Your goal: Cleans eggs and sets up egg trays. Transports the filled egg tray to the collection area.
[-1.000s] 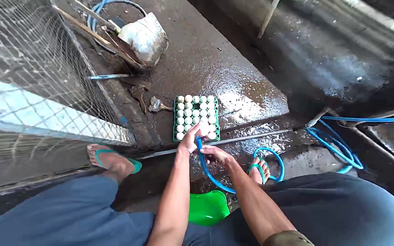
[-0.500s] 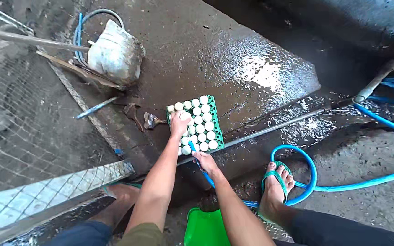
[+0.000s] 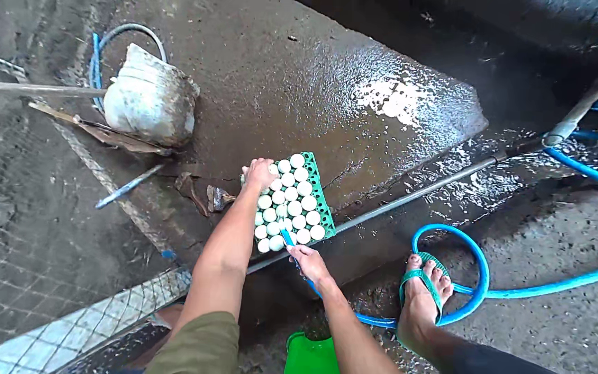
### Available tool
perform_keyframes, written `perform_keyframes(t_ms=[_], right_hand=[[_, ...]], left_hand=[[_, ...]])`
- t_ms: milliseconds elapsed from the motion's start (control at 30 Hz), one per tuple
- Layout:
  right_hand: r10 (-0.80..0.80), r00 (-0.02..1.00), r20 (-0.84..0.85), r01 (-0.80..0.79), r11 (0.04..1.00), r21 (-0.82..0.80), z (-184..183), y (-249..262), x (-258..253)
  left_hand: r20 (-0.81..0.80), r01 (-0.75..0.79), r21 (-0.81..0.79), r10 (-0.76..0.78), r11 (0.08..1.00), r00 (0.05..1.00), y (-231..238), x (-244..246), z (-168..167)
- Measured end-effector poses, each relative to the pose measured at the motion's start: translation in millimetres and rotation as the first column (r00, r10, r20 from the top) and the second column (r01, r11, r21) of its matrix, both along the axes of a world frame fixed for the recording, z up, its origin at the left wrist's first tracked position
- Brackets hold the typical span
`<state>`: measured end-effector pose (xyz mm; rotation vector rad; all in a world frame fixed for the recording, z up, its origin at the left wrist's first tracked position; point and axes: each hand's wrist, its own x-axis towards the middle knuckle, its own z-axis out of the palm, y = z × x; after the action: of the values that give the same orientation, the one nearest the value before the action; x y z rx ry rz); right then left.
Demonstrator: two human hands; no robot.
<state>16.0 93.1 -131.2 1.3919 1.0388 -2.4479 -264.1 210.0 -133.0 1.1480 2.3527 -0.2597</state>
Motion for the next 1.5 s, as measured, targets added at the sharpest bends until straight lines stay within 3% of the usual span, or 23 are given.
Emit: perform_keyframes(t_ms=[133, 300, 400, 500, 567, 667, 767, 867, 933, 1000, 1067, 1133, 1233, 1267, 1333, 1400, 1500], right_hand=[[-0.012, 1.0, 0.016, 0.012, 1.0, -0.001, 0, 1, -1], [-0.017, 1.0, 0.026, 0.017, 1.0, 0.008, 1, 0, 0], [-0.03, 0.999, 0.022, 0.03, 0.999, 0.015, 1, -2, 2], [-0.032, 0.999, 0.009, 0.032, 0.999, 0.021, 4, -2, 3], [-0.013, 1.0, -0.018, 0.013, 0.999, 0.033, 4, -3, 4], [0.038, 0.996, -0.076, -0.037, 0.999, 0.025, 7, -8, 6], [0.055, 0.992, -0.117, -0.064, 0.995, -0.074, 14, -14, 10], [-0.067, 0.993, -0.096, 0.049, 0.982, -0.182, 15, -20, 16], [-0.242, 0.97, -0.027, 0.234, 0.956, -0.177, 20, -20, 19], [-0.446, 0.895, 0.006, 0.445, 0.894, -0.054, 30, -17, 18], [-0.536, 0.837, -0.113, 0.547, 0.828, 0.126, 50, -17, 13], [-0.476, 0.848, -0.232, 0.53, 0.759, 0.378, 77, -26, 5], [-0.247, 0.934, -0.257, 0.354, 0.557, 0.752, 105, -31, 0], [-0.223, 0.95, -0.218, 0.307, 0.535, 0.788, 112, -27, -1], [-0.303, 0.951, -0.063, 0.252, 0.64, 0.726, 134, -17, -5], [-0.302, 0.953, 0.006, 0.204, 0.658, 0.724, 150, -22, -4], [0.055, 0.993, -0.103, 0.059, 0.526, 0.849, 153, -39, 14]], left_hand=[[-0.023, 0.131, -0.13, -0.135, 0.983, 0.991, 13, -4, 2], [-0.056, 0.233, -0.008, -0.233, 0.972, 0.971, 1, -10, -1], [0.0, 0.076, 0.264, -0.079, 0.961, 0.997, -22, -6, 4], [0.233, -0.269, 0.546, 0.164, 0.793, 0.959, -61, 23, 26], [0.536, -0.569, 0.535, 0.27, 0.624, 0.8, -94, 52, 32], [0.893, -0.891, 0.287, 0.24, 0.352, 0.382, -133, 91, 26], [0.972, -0.956, 0.106, 0.172, 0.274, 0.158, -160, 124, 30], [0.987, -0.97, -0.041, 0.159, 0.24, -0.003, -172, 151, 45], [0.989, -0.969, -0.055, 0.144, 0.243, -0.02, -179, 162, 50], [0.986, -0.966, -0.001, 0.16, 0.26, 0.042, -184, 174, 59], [0.978, -0.96, 0.088, 0.161, 0.267, 0.134, -187, 187, 70], [0.955, -0.943, 0.183, 0.179, 0.279, 0.238, -188, 204, 81], [0.967, -0.918, 0.197, 0.089, 0.344, 0.241, -191, 226, 108], [0.968, -0.916, 0.197, 0.08, 0.35, 0.239, -192, 232, 115], [0.965, -0.913, 0.201, 0.088, 0.355, 0.247, -195, 241, 123], [0.969, -0.94, 0.198, 0.09, 0.278, 0.231, -195, 249, 129], [0.984, -0.963, 0.167, 0.027, 0.21, 0.177, -195, 242, 139]])
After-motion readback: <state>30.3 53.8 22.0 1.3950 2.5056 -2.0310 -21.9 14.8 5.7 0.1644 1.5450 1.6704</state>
